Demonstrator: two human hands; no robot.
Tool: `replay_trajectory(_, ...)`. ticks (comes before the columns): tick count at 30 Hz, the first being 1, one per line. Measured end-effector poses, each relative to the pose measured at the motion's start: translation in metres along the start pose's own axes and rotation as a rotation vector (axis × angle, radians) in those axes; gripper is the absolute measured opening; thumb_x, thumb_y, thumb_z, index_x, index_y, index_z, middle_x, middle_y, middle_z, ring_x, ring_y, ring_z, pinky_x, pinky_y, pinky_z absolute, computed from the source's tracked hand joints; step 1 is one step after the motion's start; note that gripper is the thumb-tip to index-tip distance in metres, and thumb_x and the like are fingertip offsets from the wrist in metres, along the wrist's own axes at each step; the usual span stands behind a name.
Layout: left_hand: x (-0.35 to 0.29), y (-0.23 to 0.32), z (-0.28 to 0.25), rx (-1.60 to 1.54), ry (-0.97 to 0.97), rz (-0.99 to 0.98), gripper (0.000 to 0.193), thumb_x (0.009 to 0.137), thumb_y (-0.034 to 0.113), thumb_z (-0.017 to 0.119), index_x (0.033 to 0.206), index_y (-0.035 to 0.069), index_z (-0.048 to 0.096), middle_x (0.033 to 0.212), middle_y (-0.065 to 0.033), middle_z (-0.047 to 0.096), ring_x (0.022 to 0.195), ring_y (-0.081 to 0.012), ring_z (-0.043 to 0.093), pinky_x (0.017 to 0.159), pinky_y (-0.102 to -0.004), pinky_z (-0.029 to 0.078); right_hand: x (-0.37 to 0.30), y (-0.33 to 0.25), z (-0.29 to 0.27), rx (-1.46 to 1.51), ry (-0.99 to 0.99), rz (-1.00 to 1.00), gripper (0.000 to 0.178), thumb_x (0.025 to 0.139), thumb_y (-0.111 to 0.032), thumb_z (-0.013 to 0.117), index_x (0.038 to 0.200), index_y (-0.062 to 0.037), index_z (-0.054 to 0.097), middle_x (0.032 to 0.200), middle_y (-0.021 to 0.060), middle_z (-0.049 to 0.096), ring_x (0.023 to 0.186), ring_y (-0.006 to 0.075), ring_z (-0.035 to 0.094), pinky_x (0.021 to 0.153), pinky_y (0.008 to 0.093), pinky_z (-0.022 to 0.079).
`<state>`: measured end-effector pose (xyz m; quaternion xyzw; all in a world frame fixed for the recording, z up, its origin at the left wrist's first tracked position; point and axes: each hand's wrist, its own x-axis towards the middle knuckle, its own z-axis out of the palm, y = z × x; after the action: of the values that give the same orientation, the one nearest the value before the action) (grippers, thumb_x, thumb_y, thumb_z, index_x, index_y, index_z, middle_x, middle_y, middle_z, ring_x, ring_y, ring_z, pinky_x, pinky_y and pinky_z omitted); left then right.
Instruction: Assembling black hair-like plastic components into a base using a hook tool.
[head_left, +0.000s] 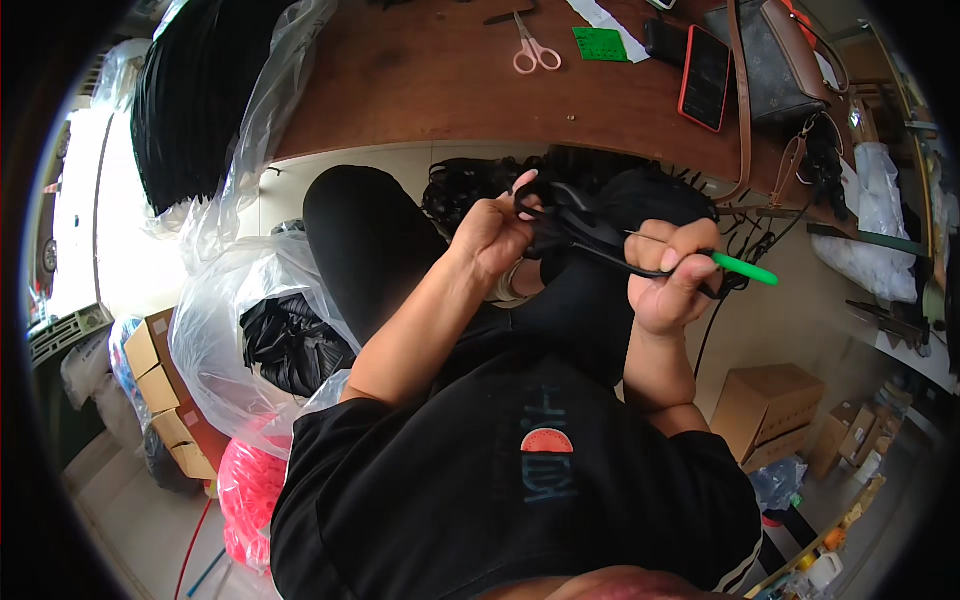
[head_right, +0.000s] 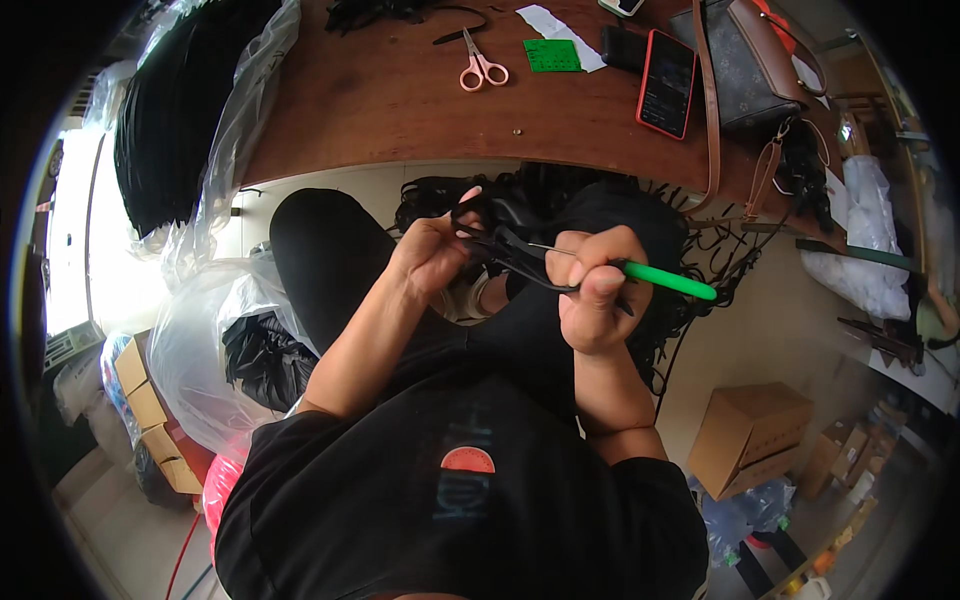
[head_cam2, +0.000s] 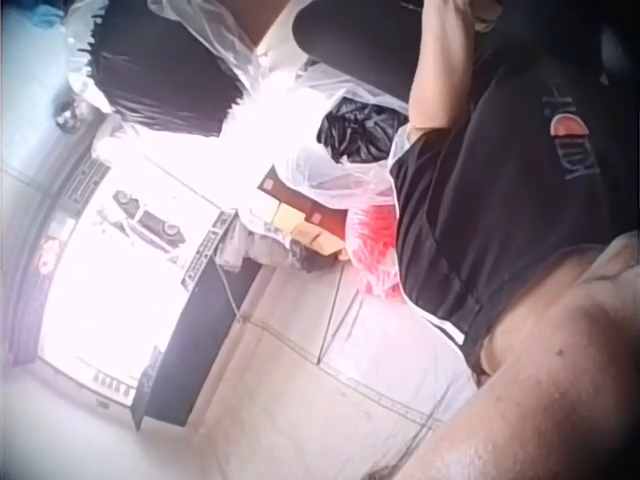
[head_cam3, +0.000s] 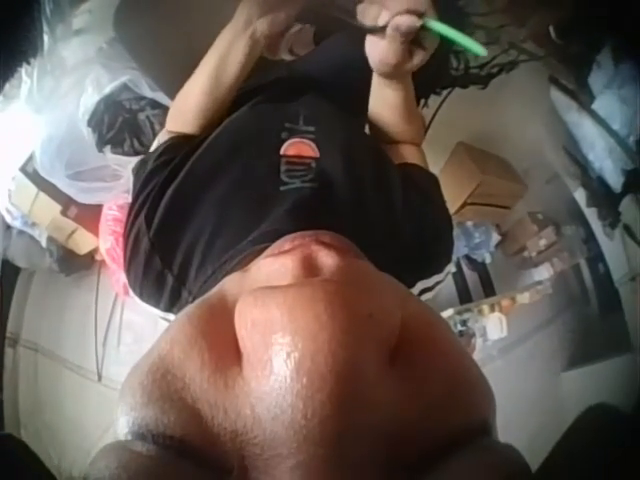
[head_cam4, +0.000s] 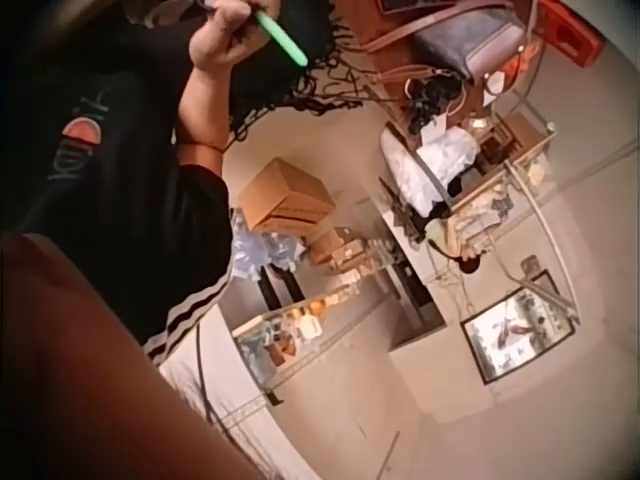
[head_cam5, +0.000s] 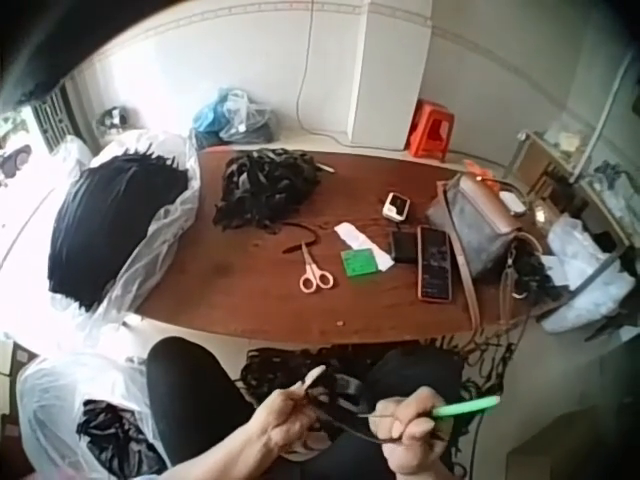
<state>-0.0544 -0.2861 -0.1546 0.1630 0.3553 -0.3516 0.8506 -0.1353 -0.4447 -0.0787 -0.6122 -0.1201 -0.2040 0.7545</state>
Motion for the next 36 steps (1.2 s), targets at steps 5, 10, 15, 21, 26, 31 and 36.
replay_trajectory(5,-0.002,0.066,-0.055,-0.322,-0.202,0.108,0.035,0.090,-0.013,0.034,0.123,-0.005,0.043,0.078,-0.0051,0.039,0.060,-0.0140,0.034,0.057,-0.0272,0.031,0.016,-0.057,-0.027,0.385,0.107,-0.322,0.041,0.100,-0.050,0.044,0.082,-0.0144,0.038,0.054,-0.0058,0.023,0.051,0.0081,0.017,0.043,0.0253,0.015)
replay_trajectory(10,-0.059,0.143,-0.120,-0.337,-0.368,0.501,0.035,0.090,-0.010,0.041,0.125,-0.009,0.043,0.079,-0.0058,0.040,0.064,-0.0137,0.034,0.059,-0.0261,0.031,0.029,-0.101,-0.090,0.706,0.141,-0.356,0.032,0.097,-0.036,0.055,0.076,-0.0127,0.047,0.055,-0.0066,0.028,0.052,0.0080,0.021,0.046,0.0259,0.016)
replay_trajectory(15,-0.152,0.209,-0.170,-0.278,-0.466,0.852,0.046,0.088,-0.012,0.042,0.133,-0.007,0.039,0.087,-0.0092,0.043,0.066,-0.0156,0.032,0.063,-0.0261,0.032,0.045,-0.073,-0.087,0.862,0.121,-0.226,0.033,0.098,-0.035,0.055,0.076,-0.0121,0.045,0.056,-0.0064,0.027,0.053,0.0075,0.020,0.046,0.0256,0.015)
replay_trajectory(21,-0.202,0.283,-0.323,-0.225,-0.211,1.140,0.036,0.085,-0.013,0.041,0.121,-0.007,0.043,0.086,-0.0110,0.043,0.064,-0.0177,0.037,0.063,-0.0287,0.033,0.062,-0.022,-0.084,0.805,0.257,-0.151,0.035,0.099,-0.034,0.055,0.075,-0.0104,0.043,0.061,-0.0058,0.024,0.055,0.0084,0.017,0.045,0.0256,0.014)
replay_trajectory(26,-0.227,0.309,-0.406,-0.676,-0.011,0.998,0.024,0.087,-0.010,0.041,0.107,-0.003,0.051,0.073,-0.0087,0.042,0.059,-0.0178,0.036,0.058,-0.0299,0.033,0.072,-0.035,-0.176,0.767,0.146,-0.226,0.032,0.098,-0.032,0.053,0.076,-0.0099,0.045,0.060,-0.0045,0.026,0.054,0.0094,0.019,0.047,0.0259,0.017)
replay_trajectory(31,-0.313,0.405,-0.488,-2.068,0.079,0.253,0.019,0.092,0.002,0.041,0.096,0.002,0.059,0.063,-0.0053,0.043,0.057,-0.0185,0.040,0.057,-0.0334,0.035,0.072,-0.035,-0.239,0.873,0.239,-0.330,0.031,0.098,-0.028,0.053,0.075,-0.0101,0.041,0.059,-0.0057,0.025,0.052,0.0093,0.018,0.045,0.0259,0.014)
replay_trajectory(36,-0.295,0.407,-0.502,-2.695,-0.884,0.447,0.023,0.092,0.021,0.050,0.103,0.004,0.060,0.079,-0.0064,0.054,0.074,-0.0224,0.052,0.071,-0.0403,0.044,0.079,-0.034,-0.293,0.945,0.197,-0.218,0.032,0.092,-0.022,0.056,0.064,-0.0142,0.041,0.057,-0.0063,0.030,0.052,0.0090,0.022,0.048,0.0267,0.015)
